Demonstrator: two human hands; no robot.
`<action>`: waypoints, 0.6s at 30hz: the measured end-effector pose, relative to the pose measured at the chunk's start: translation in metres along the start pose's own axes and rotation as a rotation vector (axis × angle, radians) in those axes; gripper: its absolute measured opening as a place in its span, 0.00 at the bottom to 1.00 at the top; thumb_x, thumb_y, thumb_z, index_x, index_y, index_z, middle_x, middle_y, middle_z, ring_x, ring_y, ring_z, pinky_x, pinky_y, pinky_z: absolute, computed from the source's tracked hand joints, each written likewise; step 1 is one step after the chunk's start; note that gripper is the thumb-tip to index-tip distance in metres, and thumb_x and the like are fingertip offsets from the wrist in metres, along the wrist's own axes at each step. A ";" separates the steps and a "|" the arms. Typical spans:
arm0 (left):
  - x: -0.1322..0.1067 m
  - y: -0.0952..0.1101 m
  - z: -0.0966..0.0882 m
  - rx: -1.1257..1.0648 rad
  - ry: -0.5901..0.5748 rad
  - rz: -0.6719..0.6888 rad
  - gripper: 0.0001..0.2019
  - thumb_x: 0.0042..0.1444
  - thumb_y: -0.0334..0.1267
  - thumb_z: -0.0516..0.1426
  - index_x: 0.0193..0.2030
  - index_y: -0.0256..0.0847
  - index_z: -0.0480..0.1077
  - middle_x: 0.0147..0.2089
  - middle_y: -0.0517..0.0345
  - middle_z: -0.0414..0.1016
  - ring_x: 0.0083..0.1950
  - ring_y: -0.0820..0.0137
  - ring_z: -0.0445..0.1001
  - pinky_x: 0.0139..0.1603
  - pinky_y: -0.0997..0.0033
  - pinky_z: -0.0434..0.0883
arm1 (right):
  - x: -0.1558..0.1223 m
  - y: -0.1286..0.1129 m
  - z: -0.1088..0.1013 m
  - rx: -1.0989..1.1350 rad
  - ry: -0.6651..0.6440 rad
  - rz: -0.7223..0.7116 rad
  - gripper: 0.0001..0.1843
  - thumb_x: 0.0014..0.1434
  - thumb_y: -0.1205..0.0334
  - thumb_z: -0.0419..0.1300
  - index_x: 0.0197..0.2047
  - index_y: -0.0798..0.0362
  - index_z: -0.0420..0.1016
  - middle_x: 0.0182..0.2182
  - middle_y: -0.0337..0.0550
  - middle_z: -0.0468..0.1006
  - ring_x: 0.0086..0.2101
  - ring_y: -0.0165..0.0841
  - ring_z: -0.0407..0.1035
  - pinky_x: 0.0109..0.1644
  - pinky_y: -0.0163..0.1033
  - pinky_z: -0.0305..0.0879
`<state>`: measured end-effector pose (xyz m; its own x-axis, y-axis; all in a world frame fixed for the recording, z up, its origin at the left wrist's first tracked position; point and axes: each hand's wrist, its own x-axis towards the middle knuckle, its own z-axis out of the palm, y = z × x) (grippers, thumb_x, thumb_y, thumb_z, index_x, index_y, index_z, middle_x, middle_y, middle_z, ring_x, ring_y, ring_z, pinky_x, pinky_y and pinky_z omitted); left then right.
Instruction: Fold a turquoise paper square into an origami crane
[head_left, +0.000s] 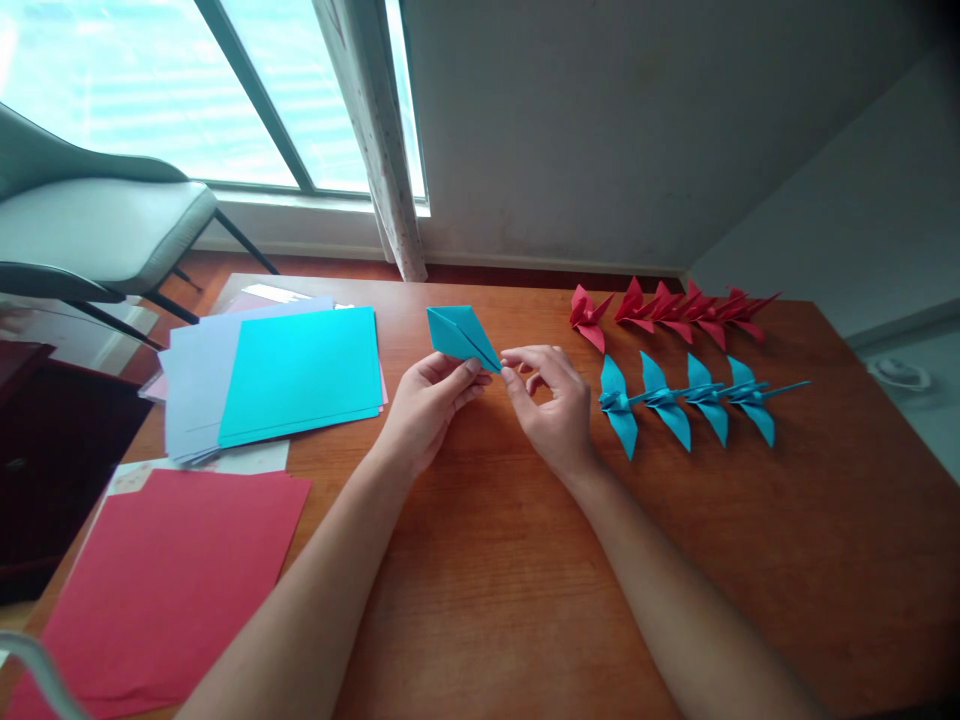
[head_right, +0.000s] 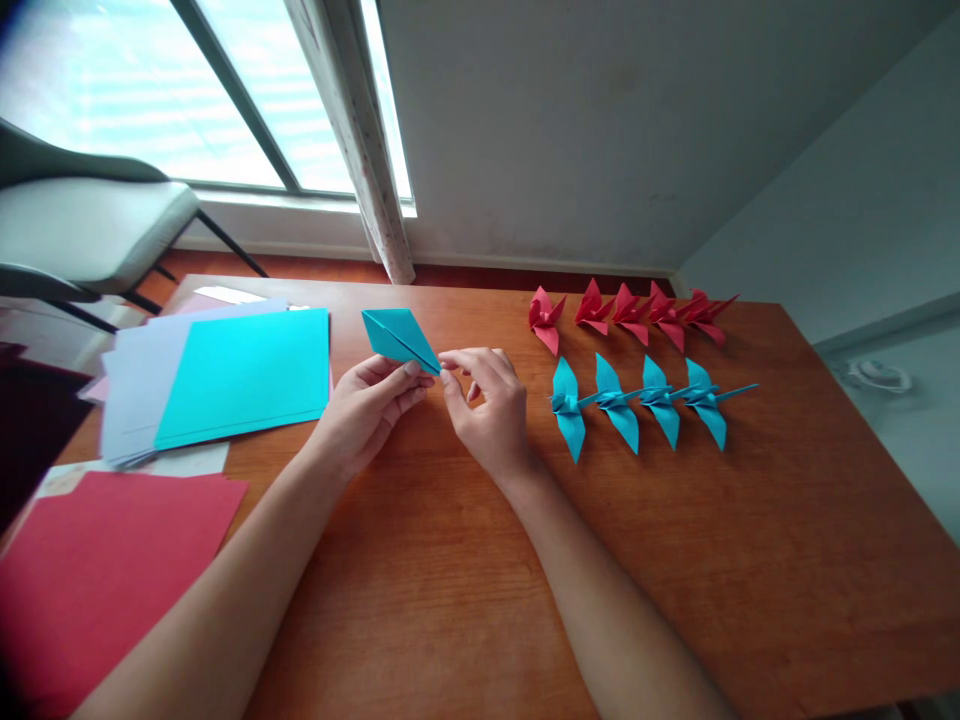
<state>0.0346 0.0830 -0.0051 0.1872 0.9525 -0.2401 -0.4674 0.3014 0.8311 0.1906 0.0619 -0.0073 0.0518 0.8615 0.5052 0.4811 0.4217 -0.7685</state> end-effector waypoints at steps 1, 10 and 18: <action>0.000 0.000 0.000 0.001 0.001 0.000 0.11 0.49 0.40 0.71 0.36 0.37 0.79 0.35 0.56 0.81 0.36 0.75 0.78 0.40 0.79 0.74 | 0.000 0.000 0.000 0.009 0.001 0.009 0.09 0.65 0.66 0.59 0.47 0.47 0.77 0.41 0.42 0.81 0.39 0.35 0.71 0.33 0.39 0.69; 0.000 0.000 0.000 0.022 -0.032 0.009 0.11 0.50 0.40 0.70 0.37 0.37 0.80 0.37 0.55 0.81 0.38 0.74 0.78 0.42 0.77 0.74 | 0.002 0.000 0.000 0.040 -0.017 0.060 0.08 0.64 0.64 0.60 0.46 0.47 0.77 0.40 0.42 0.80 0.37 0.33 0.71 0.32 0.38 0.68; 0.000 0.000 0.000 0.032 -0.037 0.018 0.10 0.50 0.40 0.70 0.36 0.38 0.79 0.36 0.56 0.81 0.37 0.75 0.77 0.41 0.78 0.74 | 0.001 0.000 0.000 0.080 -0.013 0.075 0.08 0.64 0.65 0.60 0.46 0.48 0.77 0.39 0.41 0.80 0.38 0.32 0.72 0.32 0.37 0.68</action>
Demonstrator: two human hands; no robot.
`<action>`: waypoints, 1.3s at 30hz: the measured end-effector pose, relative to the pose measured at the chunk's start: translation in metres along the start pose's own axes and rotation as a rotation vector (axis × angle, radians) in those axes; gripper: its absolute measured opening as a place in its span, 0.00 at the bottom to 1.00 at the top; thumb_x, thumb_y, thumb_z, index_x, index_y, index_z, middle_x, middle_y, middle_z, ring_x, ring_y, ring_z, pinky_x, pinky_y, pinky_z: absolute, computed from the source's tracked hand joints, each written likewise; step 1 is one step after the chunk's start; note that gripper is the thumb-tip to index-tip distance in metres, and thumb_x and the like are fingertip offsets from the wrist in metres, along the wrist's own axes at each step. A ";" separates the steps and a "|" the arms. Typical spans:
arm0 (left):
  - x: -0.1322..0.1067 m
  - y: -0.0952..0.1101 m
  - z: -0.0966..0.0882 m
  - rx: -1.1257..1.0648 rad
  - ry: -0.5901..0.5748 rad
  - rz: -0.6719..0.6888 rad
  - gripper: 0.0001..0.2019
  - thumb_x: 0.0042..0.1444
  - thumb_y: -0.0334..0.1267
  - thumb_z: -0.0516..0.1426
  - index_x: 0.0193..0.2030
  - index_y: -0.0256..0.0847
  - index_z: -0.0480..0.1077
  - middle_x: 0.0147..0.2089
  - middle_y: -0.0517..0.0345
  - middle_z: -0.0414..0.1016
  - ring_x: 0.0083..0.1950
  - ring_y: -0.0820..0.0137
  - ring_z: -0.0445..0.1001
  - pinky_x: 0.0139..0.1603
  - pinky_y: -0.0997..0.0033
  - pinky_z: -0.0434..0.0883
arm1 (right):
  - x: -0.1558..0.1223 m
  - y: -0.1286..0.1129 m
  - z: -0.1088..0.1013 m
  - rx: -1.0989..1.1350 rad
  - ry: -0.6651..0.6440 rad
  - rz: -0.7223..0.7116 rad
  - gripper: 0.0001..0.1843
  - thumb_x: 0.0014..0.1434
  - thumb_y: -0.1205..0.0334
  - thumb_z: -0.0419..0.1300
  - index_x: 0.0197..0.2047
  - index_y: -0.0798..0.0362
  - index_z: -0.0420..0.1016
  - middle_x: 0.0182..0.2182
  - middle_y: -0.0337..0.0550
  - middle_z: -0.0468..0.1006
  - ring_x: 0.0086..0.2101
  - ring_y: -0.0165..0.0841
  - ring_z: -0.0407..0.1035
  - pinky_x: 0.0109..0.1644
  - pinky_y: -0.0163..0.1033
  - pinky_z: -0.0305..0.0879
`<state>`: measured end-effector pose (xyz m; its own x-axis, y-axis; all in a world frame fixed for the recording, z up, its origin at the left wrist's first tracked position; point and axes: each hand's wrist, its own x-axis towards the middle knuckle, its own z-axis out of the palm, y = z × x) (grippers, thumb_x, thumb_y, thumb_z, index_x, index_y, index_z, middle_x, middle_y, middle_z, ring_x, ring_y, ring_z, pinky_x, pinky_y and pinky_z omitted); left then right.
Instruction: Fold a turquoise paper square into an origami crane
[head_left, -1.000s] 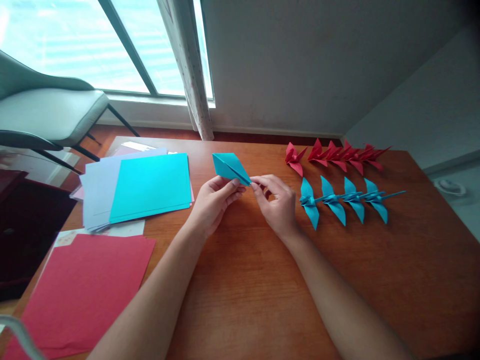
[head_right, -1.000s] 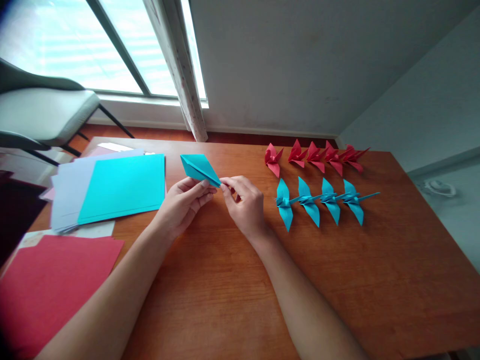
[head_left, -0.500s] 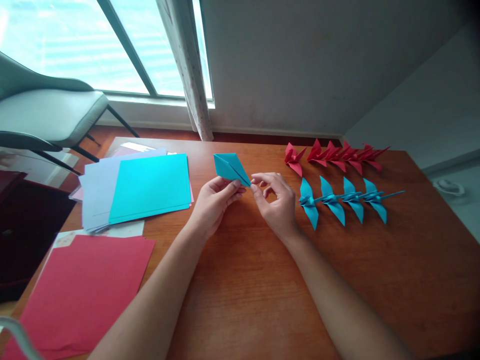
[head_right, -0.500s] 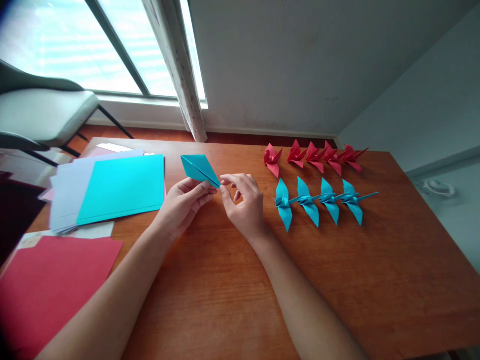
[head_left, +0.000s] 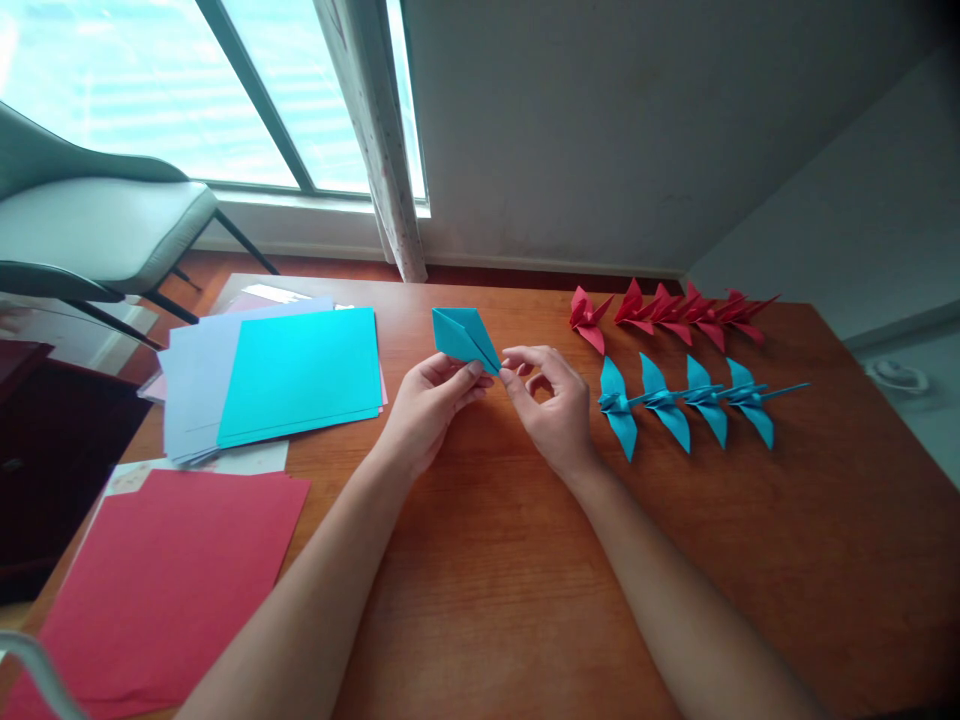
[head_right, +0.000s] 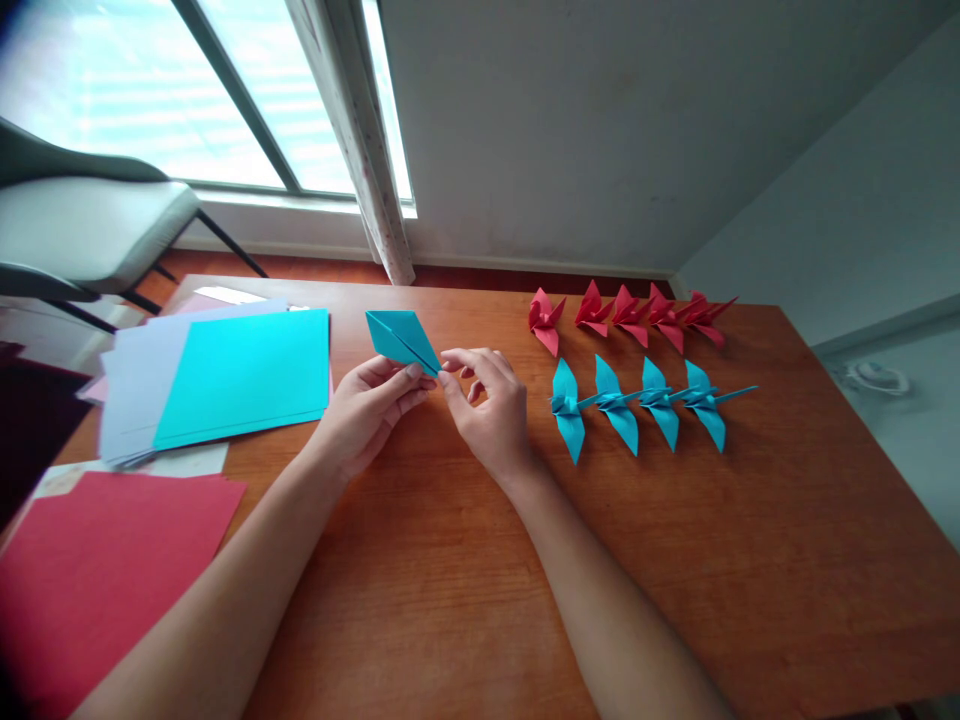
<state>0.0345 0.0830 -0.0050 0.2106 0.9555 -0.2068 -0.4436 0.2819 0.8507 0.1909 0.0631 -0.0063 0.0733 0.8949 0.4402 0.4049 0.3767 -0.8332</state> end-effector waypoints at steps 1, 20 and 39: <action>0.000 0.000 0.000 0.002 0.003 0.002 0.10 0.50 0.40 0.71 0.36 0.38 0.79 0.36 0.56 0.81 0.37 0.75 0.77 0.41 0.78 0.74 | 0.000 0.000 0.000 0.001 -0.001 0.001 0.08 0.64 0.65 0.60 0.46 0.48 0.77 0.39 0.41 0.80 0.38 0.32 0.73 0.32 0.37 0.68; 0.000 -0.003 0.002 0.062 0.021 0.056 0.10 0.51 0.41 0.70 0.37 0.40 0.81 0.36 0.56 0.82 0.38 0.74 0.76 0.42 0.77 0.71 | 0.000 0.004 0.002 0.195 -0.034 0.209 0.07 0.61 0.59 0.63 0.42 0.49 0.78 0.38 0.41 0.81 0.34 0.31 0.73 0.35 0.37 0.69; 0.000 -0.005 0.002 0.047 0.048 0.076 0.11 0.51 0.42 0.70 0.37 0.40 0.80 0.37 0.57 0.81 0.38 0.73 0.76 0.45 0.75 0.71 | -0.001 0.001 0.003 0.234 -0.009 0.196 0.08 0.59 0.60 0.63 0.43 0.48 0.72 0.38 0.40 0.78 0.37 0.32 0.73 0.34 0.35 0.69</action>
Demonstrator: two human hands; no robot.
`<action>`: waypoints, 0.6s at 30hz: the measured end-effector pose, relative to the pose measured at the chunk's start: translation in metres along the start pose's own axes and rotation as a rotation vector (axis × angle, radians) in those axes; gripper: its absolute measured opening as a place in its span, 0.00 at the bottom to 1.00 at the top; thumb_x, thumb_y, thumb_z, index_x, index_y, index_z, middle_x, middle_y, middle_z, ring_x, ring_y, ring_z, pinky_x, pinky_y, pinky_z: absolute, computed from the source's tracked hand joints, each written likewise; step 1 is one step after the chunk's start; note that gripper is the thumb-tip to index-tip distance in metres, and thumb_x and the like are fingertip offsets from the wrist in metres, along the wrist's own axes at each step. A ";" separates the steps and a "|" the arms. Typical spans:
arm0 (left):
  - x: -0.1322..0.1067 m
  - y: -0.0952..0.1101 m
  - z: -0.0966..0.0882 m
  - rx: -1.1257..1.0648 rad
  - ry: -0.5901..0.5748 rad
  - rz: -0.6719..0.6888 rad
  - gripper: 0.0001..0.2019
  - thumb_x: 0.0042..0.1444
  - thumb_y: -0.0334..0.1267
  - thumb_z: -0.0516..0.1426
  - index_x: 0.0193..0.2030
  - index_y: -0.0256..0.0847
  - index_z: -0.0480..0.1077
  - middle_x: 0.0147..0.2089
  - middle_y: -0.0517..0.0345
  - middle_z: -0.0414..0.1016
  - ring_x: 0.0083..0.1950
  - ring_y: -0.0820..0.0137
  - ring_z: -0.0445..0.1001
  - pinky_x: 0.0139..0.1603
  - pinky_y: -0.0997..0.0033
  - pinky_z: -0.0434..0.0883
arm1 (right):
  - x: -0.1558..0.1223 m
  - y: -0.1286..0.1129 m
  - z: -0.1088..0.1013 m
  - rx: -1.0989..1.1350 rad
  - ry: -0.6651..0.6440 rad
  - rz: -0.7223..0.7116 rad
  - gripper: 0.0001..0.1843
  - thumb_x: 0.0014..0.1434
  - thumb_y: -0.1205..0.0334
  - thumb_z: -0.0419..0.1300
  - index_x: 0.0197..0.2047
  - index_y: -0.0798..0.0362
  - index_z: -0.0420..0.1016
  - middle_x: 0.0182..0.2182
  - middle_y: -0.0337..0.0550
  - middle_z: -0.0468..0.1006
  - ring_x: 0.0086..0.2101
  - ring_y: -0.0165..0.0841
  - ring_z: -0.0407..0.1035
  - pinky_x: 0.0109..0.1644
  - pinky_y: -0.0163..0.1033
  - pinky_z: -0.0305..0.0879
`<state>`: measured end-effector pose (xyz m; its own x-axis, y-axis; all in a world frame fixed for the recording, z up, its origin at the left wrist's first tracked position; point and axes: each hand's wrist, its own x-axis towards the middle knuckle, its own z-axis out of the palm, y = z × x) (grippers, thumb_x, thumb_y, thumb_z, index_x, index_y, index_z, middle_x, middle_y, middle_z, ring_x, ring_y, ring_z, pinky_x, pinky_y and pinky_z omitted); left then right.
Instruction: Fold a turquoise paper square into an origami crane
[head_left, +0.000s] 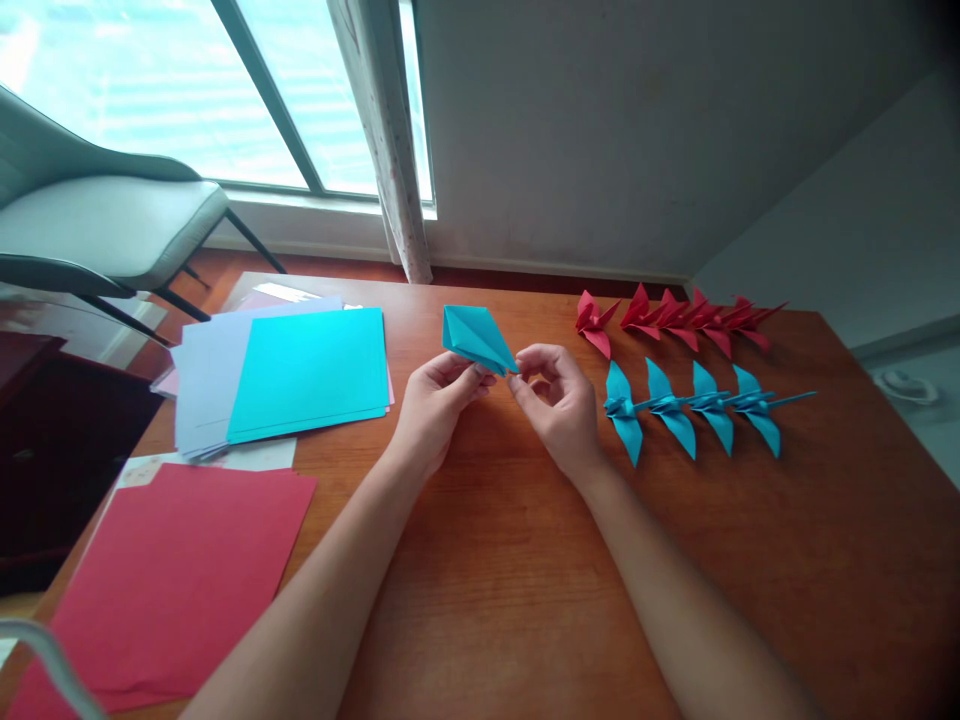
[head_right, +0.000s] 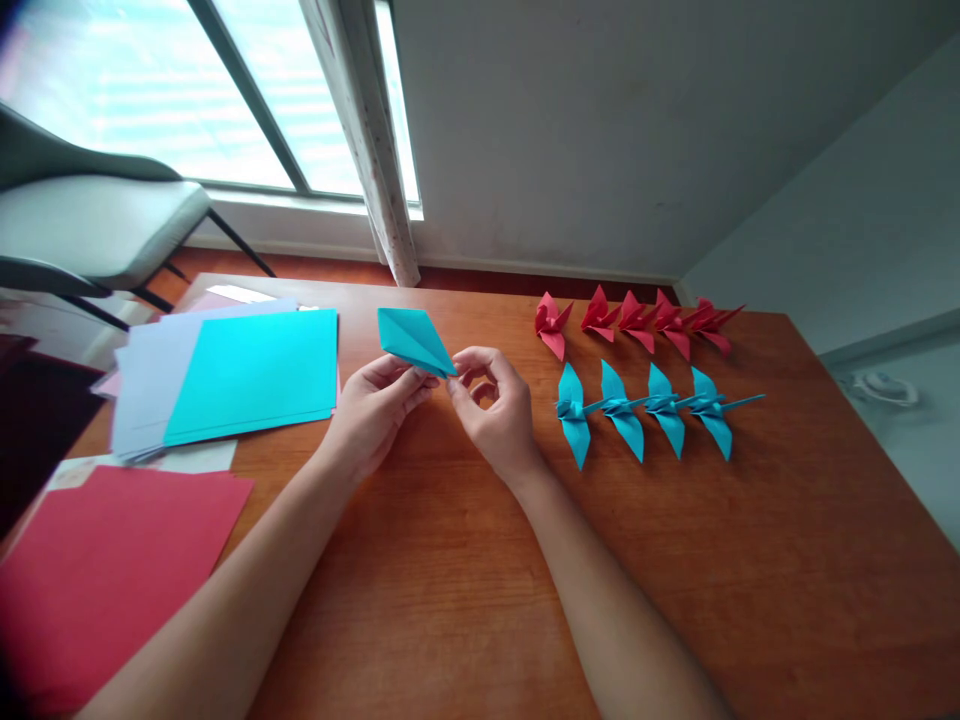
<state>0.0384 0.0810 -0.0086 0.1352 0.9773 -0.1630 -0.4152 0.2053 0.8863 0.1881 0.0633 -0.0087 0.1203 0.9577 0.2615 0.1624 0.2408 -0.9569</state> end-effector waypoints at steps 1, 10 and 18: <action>0.000 0.000 0.000 0.004 0.001 -0.003 0.11 0.50 0.42 0.70 0.37 0.39 0.80 0.37 0.56 0.81 0.38 0.73 0.76 0.44 0.75 0.71 | 0.000 0.000 0.000 -0.052 0.017 -0.027 0.07 0.60 0.60 0.63 0.43 0.48 0.72 0.38 0.40 0.78 0.36 0.31 0.73 0.34 0.36 0.69; 0.000 0.001 0.001 0.029 0.013 -0.022 0.11 0.48 0.42 0.71 0.35 0.39 0.80 0.36 0.56 0.81 0.38 0.72 0.76 0.44 0.73 0.71 | 0.000 -0.001 -0.002 -0.279 0.085 -0.180 0.02 0.63 0.61 0.63 0.39 0.48 0.77 0.36 0.40 0.80 0.34 0.32 0.73 0.34 0.38 0.70; 0.000 0.001 0.001 0.017 0.008 -0.024 0.11 0.49 0.41 0.71 0.36 0.39 0.80 0.36 0.56 0.81 0.38 0.73 0.76 0.45 0.73 0.71 | 0.001 -0.002 -0.002 -0.279 0.095 -0.196 0.02 0.63 0.63 0.63 0.37 0.48 0.78 0.35 0.39 0.80 0.34 0.32 0.72 0.34 0.38 0.69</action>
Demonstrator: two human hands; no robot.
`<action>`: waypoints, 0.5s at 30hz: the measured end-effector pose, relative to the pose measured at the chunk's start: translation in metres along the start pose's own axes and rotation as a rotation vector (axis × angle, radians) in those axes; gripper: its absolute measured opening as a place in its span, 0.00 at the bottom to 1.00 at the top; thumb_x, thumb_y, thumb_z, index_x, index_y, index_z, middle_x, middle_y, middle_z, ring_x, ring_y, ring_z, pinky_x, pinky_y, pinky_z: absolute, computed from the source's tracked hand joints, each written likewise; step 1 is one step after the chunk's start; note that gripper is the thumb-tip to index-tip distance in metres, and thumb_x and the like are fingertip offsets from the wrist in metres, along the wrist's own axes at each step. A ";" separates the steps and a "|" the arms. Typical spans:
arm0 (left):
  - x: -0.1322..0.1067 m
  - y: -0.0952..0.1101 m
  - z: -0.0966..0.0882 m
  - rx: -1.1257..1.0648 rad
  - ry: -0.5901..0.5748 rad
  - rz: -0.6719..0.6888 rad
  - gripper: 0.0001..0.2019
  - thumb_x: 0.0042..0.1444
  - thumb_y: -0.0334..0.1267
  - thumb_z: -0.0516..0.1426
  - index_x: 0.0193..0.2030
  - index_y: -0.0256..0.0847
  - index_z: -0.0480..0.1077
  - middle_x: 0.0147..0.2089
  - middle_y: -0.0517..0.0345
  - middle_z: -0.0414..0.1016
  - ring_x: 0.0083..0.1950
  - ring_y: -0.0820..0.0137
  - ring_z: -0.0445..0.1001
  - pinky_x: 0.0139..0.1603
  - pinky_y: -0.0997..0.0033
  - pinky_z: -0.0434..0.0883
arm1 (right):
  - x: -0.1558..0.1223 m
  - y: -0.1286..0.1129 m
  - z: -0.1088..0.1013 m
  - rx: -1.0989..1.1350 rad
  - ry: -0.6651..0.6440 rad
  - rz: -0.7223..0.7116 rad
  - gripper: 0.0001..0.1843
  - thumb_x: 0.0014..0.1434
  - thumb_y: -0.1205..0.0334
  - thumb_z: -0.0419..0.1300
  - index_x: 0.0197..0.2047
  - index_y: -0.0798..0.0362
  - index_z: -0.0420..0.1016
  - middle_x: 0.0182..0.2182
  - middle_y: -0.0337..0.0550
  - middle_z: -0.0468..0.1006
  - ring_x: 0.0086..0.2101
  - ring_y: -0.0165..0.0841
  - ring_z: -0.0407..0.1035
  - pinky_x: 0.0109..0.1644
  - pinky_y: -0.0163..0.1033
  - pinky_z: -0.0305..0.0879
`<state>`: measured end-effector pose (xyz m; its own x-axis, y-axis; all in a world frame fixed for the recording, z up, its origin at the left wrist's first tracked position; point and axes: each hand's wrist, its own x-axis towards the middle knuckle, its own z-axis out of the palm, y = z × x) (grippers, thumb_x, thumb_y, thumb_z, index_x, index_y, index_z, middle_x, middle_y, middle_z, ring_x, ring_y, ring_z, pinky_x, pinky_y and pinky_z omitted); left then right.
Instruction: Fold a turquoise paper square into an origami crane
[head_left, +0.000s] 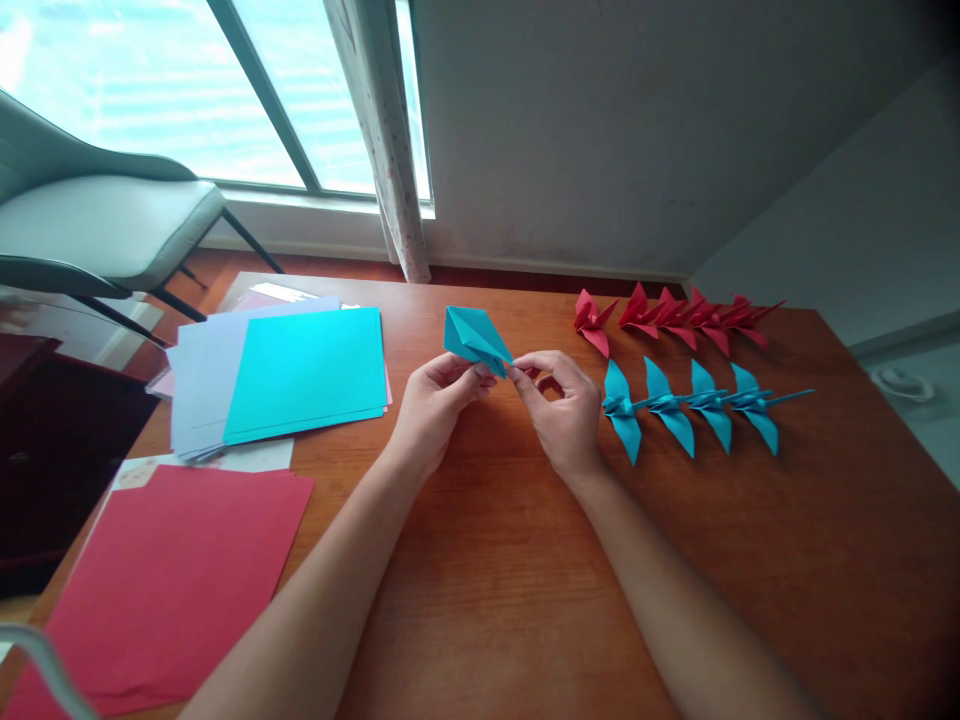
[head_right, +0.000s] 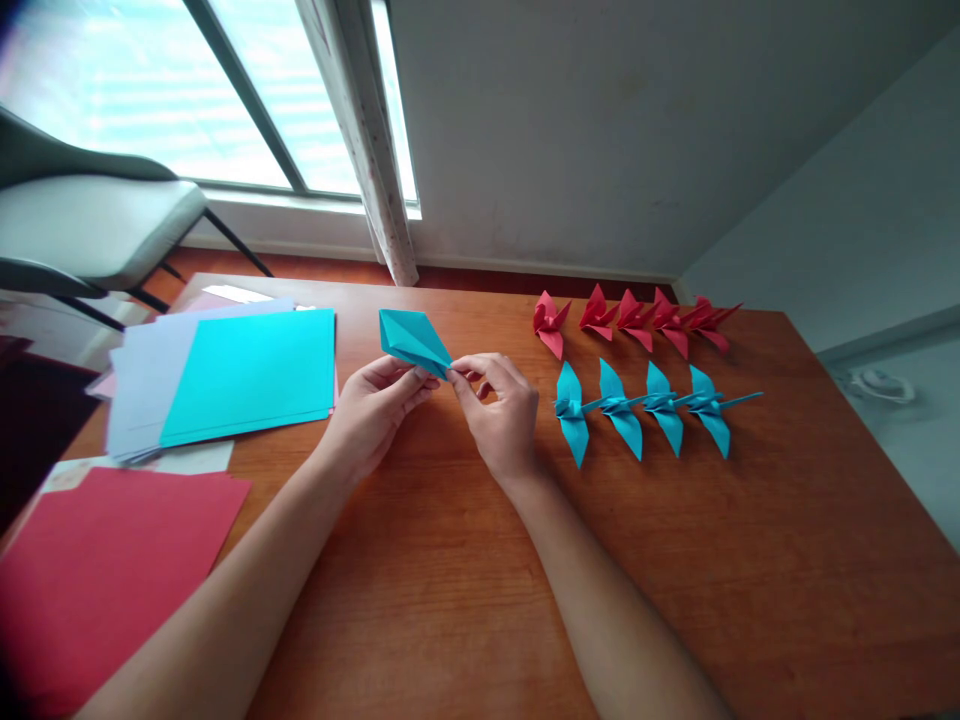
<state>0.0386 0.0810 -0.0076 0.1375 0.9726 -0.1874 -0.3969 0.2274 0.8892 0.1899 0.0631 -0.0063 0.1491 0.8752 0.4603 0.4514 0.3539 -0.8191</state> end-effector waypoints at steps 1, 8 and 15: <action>0.000 0.000 0.000 -0.003 0.001 0.000 0.11 0.49 0.41 0.71 0.35 0.39 0.80 0.36 0.56 0.81 0.38 0.73 0.76 0.45 0.73 0.71 | 0.000 0.000 0.000 0.002 -0.002 0.000 0.03 0.63 0.63 0.63 0.37 0.48 0.78 0.35 0.40 0.80 0.34 0.32 0.73 0.34 0.38 0.69; 0.000 0.000 0.000 0.003 0.002 0.000 0.11 0.48 0.42 0.71 0.35 0.39 0.80 0.36 0.56 0.81 0.38 0.72 0.76 0.45 0.73 0.71 | 0.001 0.000 0.000 0.015 -0.017 0.044 0.04 0.62 0.60 0.64 0.34 0.48 0.78 0.34 0.39 0.80 0.33 0.32 0.73 0.34 0.38 0.69; 0.000 0.001 0.001 0.000 0.005 -0.001 0.10 0.49 0.41 0.71 0.34 0.39 0.80 0.35 0.57 0.80 0.37 0.73 0.76 0.44 0.74 0.71 | 0.000 0.003 0.003 0.090 -0.008 0.129 0.04 0.60 0.60 0.66 0.33 0.49 0.77 0.33 0.39 0.79 0.33 0.31 0.72 0.33 0.36 0.68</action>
<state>0.0389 0.0812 -0.0067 0.1329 0.9727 -0.1901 -0.3969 0.2280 0.8891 0.1890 0.0651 -0.0097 0.1933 0.9179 0.3465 0.3478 0.2661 -0.8990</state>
